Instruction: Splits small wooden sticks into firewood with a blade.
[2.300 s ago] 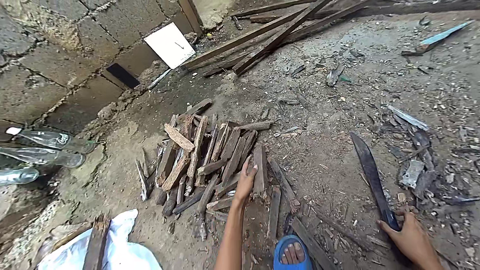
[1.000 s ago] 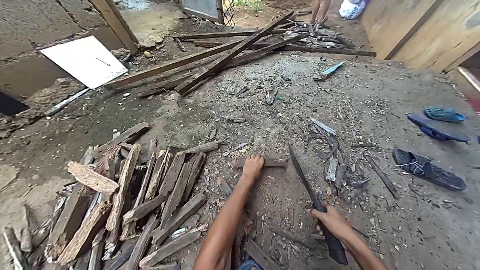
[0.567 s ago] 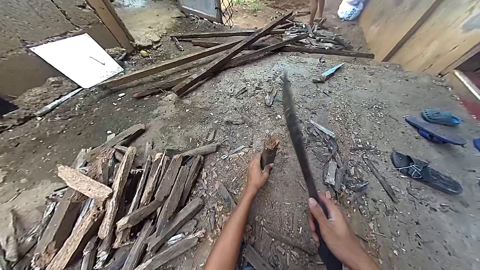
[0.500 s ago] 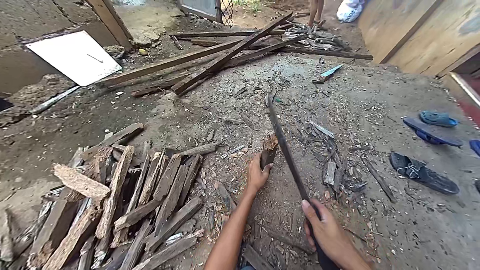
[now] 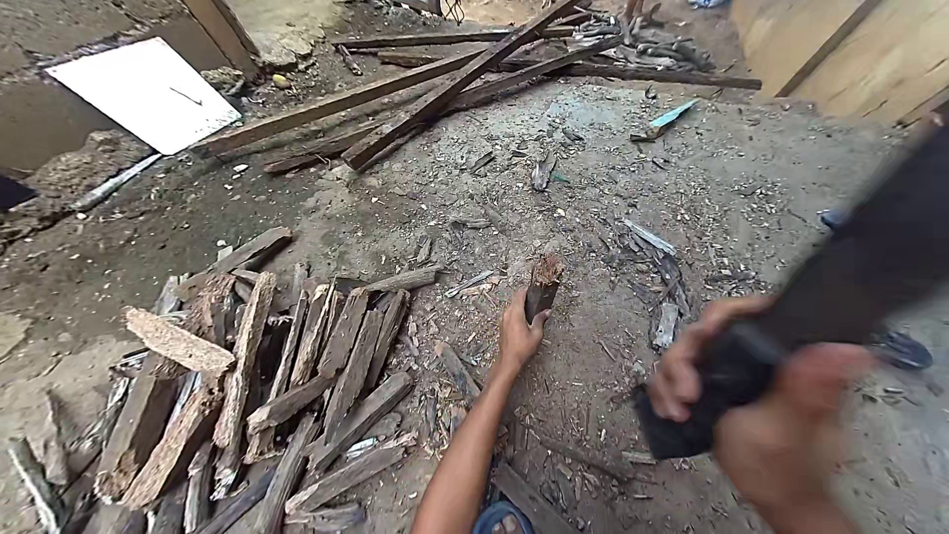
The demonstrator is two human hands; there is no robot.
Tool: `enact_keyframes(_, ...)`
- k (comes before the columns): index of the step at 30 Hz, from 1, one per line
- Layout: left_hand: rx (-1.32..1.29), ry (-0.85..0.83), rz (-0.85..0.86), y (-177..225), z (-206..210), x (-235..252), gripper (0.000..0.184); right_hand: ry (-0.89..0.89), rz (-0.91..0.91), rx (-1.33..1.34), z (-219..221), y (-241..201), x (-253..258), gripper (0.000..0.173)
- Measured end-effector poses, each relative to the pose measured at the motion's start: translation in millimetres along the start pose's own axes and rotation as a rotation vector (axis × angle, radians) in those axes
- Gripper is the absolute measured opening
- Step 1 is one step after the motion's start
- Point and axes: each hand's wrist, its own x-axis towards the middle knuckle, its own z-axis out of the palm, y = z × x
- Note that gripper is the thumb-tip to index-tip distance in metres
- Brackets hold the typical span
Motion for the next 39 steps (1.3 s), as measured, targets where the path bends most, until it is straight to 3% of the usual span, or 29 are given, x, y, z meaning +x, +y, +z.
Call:
enact_keyframes(4,-0.01,0.003,0.016,-1,-1,-7,0.057,-0.053,0.78,-0.461,-14,99,-38,0.06)
enact_keyframes(7,-0.023,-0.006,0.012,1,-2,-9,0.057,-0.063,0.897,-0.488,-11,110,-43,0.055)
enact_keyframes(13,-0.073,0.034,0.044,-12,-1,-11,0.057,-0.068,0.895,-0.332,8,104,-44,0.05)
enact_keyframes(21,-0.11,0.092,-0.004,-13,-22,-29,0.051,-0.161,0.861,-0.438,43,116,-60,0.054)
enact_keyframes(26,0.005,0.12,0.123,-22,-16,-27,0.051,-0.12,1.03,-0.133,27,51,-49,0.043)
enact_keyframes(29,0.027,0.112,0.236,-22,-19,-8,0.05,-0.055,1.177,0.103,-7,10,-38,0.055)
enact_keyframes(31,0.011,-0.025,0.222,-2,-23,-5,0.049,-0.02,1.095,0.045,-15,5,-38,0.055)
enact_keyframes(33,-0.102,-0.222,0.119,31,-23,-10,0.056,-0.024,0.876,-0.245,-14,25,-42,0.048)
enact_keyframes(35,-0.258,-0.334,0.039,59,-16,-22,0.059,-0.012,0.662,-0.544,-13,59,-47,0.052)
enact_keyframes(39,-0.29,-0.181,0.018,55,5,-30,0.06,-0.028,0.604,-0.614,-9,82,-57,0.055)
